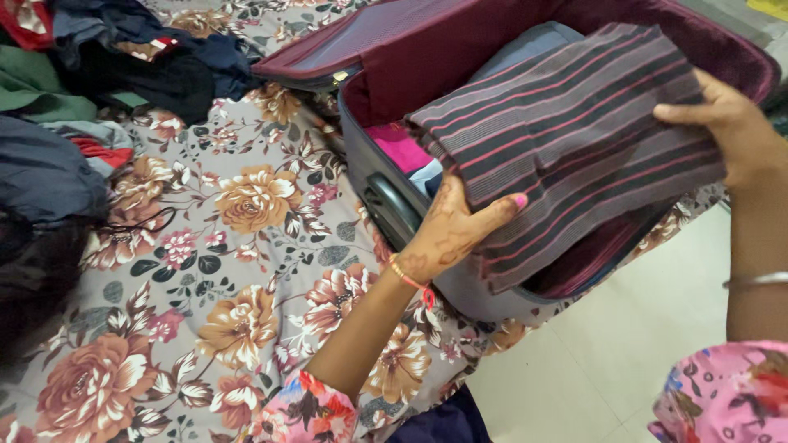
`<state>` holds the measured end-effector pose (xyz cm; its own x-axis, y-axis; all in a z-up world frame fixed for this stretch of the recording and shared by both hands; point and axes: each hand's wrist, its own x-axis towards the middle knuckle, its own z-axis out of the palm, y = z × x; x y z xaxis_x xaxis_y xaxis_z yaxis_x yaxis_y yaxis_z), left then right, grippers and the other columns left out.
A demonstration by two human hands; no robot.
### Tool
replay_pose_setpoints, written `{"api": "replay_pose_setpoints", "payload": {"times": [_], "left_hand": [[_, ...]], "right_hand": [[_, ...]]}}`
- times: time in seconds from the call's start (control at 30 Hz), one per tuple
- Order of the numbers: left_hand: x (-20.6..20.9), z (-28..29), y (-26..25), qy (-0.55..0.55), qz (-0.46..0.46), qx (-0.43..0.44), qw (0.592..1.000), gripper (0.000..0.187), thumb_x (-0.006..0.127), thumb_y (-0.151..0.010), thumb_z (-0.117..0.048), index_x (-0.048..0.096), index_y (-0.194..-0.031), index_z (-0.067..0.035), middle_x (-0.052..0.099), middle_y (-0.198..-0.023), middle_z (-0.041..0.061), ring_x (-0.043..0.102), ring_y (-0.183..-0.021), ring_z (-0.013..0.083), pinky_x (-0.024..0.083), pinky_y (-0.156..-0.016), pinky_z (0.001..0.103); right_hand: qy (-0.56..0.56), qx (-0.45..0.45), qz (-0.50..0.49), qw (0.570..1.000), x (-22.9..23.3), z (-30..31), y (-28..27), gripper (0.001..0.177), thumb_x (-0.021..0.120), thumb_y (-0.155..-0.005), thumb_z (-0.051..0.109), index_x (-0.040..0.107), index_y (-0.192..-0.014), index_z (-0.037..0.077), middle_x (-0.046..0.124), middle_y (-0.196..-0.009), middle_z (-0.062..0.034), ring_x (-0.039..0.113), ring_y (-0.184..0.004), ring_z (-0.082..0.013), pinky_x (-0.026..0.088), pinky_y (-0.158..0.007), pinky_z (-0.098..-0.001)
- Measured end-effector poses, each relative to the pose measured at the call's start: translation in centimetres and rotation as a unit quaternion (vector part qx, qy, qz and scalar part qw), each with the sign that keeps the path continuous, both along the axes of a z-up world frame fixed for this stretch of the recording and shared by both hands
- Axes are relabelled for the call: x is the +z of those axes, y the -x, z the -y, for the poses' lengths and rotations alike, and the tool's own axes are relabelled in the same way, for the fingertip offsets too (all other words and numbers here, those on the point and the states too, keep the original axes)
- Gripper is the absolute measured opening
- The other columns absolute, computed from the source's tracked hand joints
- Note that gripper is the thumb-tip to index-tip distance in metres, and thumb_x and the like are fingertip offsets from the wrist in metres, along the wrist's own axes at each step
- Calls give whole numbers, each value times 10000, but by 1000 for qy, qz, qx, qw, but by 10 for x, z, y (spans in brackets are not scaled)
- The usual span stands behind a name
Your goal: The person folds a shirt and place it inside a suitcase, then takes several other clothes from the bed and packs them into the suitcase as well.
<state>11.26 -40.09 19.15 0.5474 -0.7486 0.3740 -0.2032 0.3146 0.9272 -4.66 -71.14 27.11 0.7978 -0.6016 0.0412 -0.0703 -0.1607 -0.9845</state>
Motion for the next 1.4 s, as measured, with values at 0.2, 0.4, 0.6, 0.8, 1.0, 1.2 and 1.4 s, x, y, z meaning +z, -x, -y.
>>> {"api": "replay_pose_setpoints", "payload": {"times": [0.2, 0.4, 0.6, 0.8, 1.0, 1.2, 1.4], "left_hand": [[-14, 28, -24, -229, 232, 72, 943, 950, 784, -870, -582, 375, -1385, 104, 590, -1255, 287, 605, -1167, 400, 507, -954, 458], [-9, 22, -23, -336, 427, 145, 827, 558, 725, -846, -598, 616, -991, -70, 729, -903, 164, 721, -810, 360, 564, -654, 474], [-28, 77, -67, -318, 465, 271, 780, 554, 758, -796, -483, 594, -1106, -54, 722, -995, 169, 690, -971, 354, 570, -689, 464], [-58, 114, -130, -503, 346, 80, 788, 555, 623, -922, -565, 684, -1195, -86, 699, -1213, 175, 671, -1128, 376, 544, -911, 499], [-51, 81, -133, -349, 329, 186, 857, 395, 616, -783, -246, 729, -1155, -179, 750, -1083, 150, 702, -1035, 350, 551, -893, 471], [-41, 82, -130, -258, 332, 167, 892, 345, 600, -852, -260, 720, -1164, -178, 738, -1085, 166, 698, -1027, 349, 550, -906, 461], [-32, 70, -115, -277, 368, 206, 863, 448, 592, -805, -260, 727, -1232, -273, 744, -1110, 106, 711, -999, 316, 568, -825, 463]], "right_hand": [[73, -56, -217, 972, -26, 67, -27, 595, 664, -875, 153, 575, -1464, 173, 672, -1286, -44, 642, -1127, -197, 513, -946, -369], [310, 2, -196, 930, -95, 121, -41, 565, 680, -971, 298, 578, -1483, 83, 648, -1286, -148, 595, -1190, -262, 444, -1012, -394], [334, 75, -282, 896, -130, 128, -67, 681, 652, -935, 399, 508, -1508, 59, 682, -1278, -182, 649, -1149, -304, 499, -987, -400], [403, 156, -335, 837, -147, 93, -84, 781, 697, -921, 475, 437, -1512, 36, 556, -1384, -293, 559, -1268, -410, 444, -1061, -461], [586, 133, -206, 772, -88, -37, -69, 820, 697, -828, 588, 499, -1411, 46, 553, -1332, -285, 566, -1201, -400, 497, -989, -436], [544, 221, -237, 774, -68, -150, -62, 727, 741, -784, 599, 471, -1199, 67, 680, -1072, -197, 686, -892, -404, 566, -748, -497], [560, 196, -292, 750, -90, -160, -70, 551, 679, -870, 249, 421, -1327, 79, 725, -908, -175, 725, -859, -375, 574, -735, -472]]}}
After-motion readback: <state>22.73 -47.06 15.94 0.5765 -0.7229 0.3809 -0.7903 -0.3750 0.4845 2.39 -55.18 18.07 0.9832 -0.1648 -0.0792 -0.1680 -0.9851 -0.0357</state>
